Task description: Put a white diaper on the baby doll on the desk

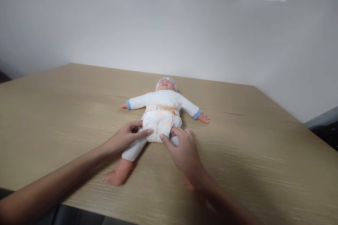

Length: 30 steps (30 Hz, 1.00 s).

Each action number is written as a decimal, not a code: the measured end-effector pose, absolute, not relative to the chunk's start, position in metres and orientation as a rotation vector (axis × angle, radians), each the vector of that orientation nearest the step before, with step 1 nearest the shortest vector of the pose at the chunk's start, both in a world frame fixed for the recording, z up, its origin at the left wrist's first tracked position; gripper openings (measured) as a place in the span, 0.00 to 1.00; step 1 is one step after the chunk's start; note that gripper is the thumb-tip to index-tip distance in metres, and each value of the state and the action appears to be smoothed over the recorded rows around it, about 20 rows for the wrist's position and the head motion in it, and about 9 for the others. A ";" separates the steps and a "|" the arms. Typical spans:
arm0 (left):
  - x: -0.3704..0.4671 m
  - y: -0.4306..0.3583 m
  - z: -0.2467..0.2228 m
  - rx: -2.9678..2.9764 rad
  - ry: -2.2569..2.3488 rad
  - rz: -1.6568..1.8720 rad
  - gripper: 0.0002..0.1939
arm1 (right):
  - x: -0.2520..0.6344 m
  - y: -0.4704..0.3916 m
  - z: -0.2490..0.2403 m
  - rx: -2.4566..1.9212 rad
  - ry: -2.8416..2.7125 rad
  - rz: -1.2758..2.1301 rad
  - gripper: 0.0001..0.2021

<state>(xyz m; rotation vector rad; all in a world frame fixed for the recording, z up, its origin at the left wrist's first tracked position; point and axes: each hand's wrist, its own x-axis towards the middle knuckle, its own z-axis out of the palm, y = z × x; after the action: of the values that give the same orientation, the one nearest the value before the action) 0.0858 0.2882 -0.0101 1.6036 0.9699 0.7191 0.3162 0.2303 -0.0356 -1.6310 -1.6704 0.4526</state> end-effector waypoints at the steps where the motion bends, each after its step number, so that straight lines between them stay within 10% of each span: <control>1: 0.086 0.290 -0.011 1.530 0.940 0.714 0.23 | 0.318 0.232 -0.036 -1.630 -1.636 0.506 0.16; 30: 0.063 0.277 -0.026 1.368 0.940 0.967 0.23 | 0.358 0.193 -0.034 -1.515 -1.763 0.445 0.14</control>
<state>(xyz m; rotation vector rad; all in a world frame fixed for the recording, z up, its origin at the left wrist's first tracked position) 0.0634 0.2767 -0.0258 1.3679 0.9402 0.9666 0.3581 0.1929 -0.0343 -1.5145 -1.7629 0.4450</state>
